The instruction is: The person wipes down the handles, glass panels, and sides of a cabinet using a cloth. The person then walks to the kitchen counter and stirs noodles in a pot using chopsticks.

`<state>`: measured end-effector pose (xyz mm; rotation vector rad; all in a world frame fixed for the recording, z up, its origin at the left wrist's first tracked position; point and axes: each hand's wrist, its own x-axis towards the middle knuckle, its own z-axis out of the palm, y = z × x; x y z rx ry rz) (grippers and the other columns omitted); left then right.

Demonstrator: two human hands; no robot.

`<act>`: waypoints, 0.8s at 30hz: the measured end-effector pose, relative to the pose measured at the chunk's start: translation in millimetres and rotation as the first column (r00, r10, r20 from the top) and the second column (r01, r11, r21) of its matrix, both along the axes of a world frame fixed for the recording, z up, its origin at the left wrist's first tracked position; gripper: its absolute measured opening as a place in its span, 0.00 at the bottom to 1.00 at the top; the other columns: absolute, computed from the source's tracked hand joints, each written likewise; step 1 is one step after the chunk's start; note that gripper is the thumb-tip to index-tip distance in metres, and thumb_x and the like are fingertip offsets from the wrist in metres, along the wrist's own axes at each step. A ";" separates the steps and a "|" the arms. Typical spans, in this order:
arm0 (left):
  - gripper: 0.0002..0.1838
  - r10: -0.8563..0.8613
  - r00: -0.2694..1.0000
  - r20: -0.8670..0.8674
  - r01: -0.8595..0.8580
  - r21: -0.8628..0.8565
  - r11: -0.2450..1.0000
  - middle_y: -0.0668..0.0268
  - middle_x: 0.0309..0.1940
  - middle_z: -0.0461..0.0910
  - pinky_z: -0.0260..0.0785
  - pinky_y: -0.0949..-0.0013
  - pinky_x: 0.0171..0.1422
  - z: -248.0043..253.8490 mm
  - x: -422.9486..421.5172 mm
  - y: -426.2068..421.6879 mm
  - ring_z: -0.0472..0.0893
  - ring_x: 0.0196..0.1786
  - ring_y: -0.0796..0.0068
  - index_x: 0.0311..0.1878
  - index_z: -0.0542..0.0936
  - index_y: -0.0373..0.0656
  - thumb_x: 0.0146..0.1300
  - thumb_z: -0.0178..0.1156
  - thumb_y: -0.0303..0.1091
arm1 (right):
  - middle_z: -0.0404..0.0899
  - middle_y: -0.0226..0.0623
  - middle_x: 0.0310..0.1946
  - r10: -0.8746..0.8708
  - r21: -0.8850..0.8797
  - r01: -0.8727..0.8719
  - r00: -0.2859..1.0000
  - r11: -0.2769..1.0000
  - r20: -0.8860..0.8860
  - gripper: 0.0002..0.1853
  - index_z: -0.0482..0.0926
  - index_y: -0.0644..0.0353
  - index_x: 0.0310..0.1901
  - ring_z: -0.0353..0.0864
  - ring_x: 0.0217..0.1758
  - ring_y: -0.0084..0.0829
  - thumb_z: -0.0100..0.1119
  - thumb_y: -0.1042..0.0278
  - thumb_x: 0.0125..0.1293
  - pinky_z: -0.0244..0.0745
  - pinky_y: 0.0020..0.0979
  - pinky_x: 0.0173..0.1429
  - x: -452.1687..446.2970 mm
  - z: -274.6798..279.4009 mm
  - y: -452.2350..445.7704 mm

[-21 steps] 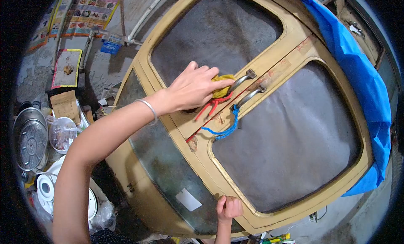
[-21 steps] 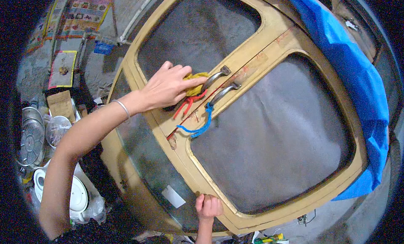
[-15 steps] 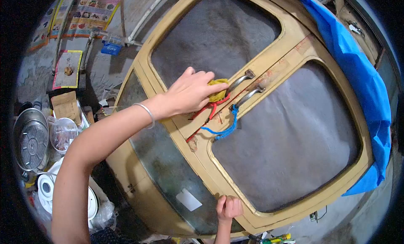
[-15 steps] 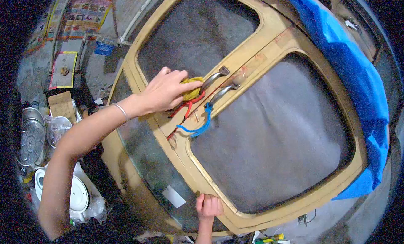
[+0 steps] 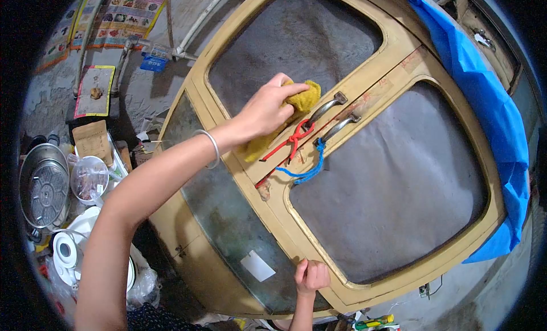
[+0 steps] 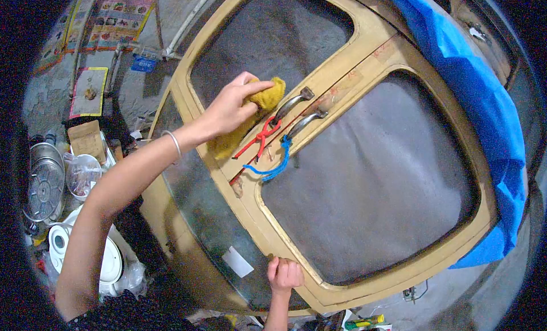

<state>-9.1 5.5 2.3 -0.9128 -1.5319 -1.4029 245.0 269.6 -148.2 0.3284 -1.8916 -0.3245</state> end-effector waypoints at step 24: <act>0.24 -0.908 0.380 0.177 0.528 0.764 0.370 0.66 0.48 0.78 0.72 0.73 0.47 -167.9 86.1 -37.7 0.78 0.43 0.74 0.62 0.69 0.40 0.64 0.59 0.34 | 0.70 0.37 0.18 -0.018 0.043 0.019 1.000 0.999 -0.016 0.09 0.71 0.60 0.24 0.69 0.19 0.37 0.57 0.75 0.61 0.61 0.34 0.23 -4.0 -4.8 2.0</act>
